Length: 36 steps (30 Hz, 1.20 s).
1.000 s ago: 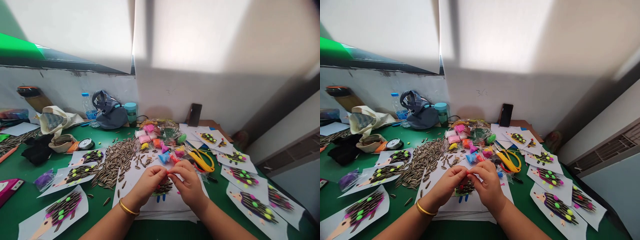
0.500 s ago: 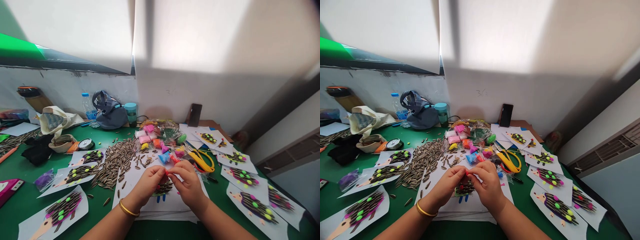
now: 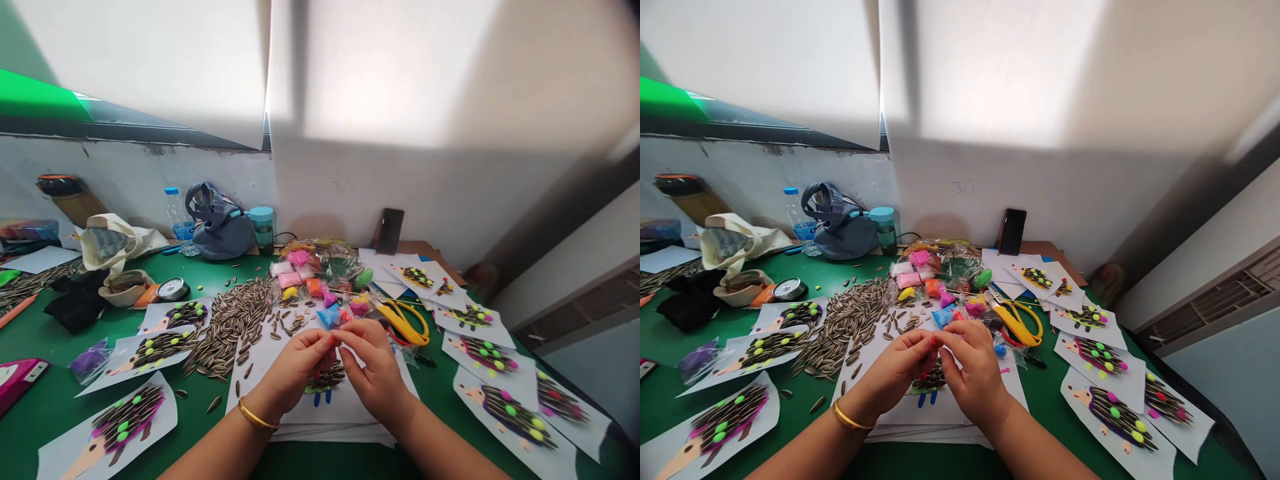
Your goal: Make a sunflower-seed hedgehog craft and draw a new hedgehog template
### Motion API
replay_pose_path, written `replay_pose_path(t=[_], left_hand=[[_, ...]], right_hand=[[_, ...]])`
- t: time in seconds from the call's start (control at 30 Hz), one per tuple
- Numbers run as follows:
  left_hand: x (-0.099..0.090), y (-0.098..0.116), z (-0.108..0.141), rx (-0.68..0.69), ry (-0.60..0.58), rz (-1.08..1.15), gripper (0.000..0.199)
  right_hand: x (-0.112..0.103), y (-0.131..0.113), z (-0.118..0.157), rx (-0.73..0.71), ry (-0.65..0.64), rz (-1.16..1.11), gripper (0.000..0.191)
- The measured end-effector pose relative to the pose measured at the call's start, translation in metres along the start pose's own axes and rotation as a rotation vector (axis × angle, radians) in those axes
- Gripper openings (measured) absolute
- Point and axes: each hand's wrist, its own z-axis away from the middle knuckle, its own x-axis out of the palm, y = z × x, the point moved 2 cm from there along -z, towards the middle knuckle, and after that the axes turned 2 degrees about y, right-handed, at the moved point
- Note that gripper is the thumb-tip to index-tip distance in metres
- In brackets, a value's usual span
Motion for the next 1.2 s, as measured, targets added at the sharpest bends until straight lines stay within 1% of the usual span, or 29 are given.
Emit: replay_pose_path(t=[0.1, 0.17, 0.27, 0.33, 0.43, 0.57, 0.73, 0.83, 0.93, 1.03, 1.2], left_hand=[[-0.0005, -0.0016, 0.0005, 0.025, 0.0, -0.048, 0.035], [-0.0006, -0.0026, 0.0009, 0.031, 0.0, -0.065, 0.037], [-0.0006, -0.0031, 0.0011, 0.031, -0.004, -0.088, 0.039], [-0.0009, -0.0027, 0.0008, 0.021, 0.003, -0.116, 0.039], [-0.0017, -0.0021, 0.0005, 0.005, 0.026, -0.148, 0.036], [-0.0032, -0.0022, 0.0004, 0.007, 0.041, -0.13, 0.035], [-0.003, -0.0022, 0.0002, 0.019, 0.007, -0.154, 0.038], [-0.0038, -0.0028, 0.0, 0.018, 0.023, -0.158, 0.036], [-0.0051, -0.0039, -0.0007, 0.023, 0.048, -0.116, 0.033], [-0.0045, -0.0037, -0.0014, 0.022, 0.045, -0.012, 0.031], [0.0015, 0.0005, -0.0005, -0.046, -0.012, 0.186, 0.024]], right_hand=[[0.002, -0.0006, 0.0008, -0.009, -0.041, -0.01, 0.031], [0.0028, -0.0003, 0.0012, 0.001, -0.048, -0.041, 0.026], [0.002, 0.001, 0.0008, 0.033, -0.004, -0.093, 0.014], [0.0013, 0.002, 0.0003, 0.043, 0.023, -0.096, 0.011], [0.0013, 0.0032, -0.0001, 0.019, 0.019, -0.064, 0.015], [0.0022, 0.0043, 0.0003, -0.003, 0.004, -0.058, 0.024], [0.0024, 0.0071, 0.0012, 0.035, 0.037, -0.069, 0.015], [0.0026, 0.0077, 0.0015, 0.024, 0.023, -0.042, 0.019], [0.003, 0.0066, 0.002, -0.009, 0.0, -0.024, 0.026], [0.0034, 0.005, 0.0023, -0.021, -0.02, 0.005, 0.032], [0.003, 0.0043, 0.0015, -0.03, -0.024, 0.068, 0.034]])
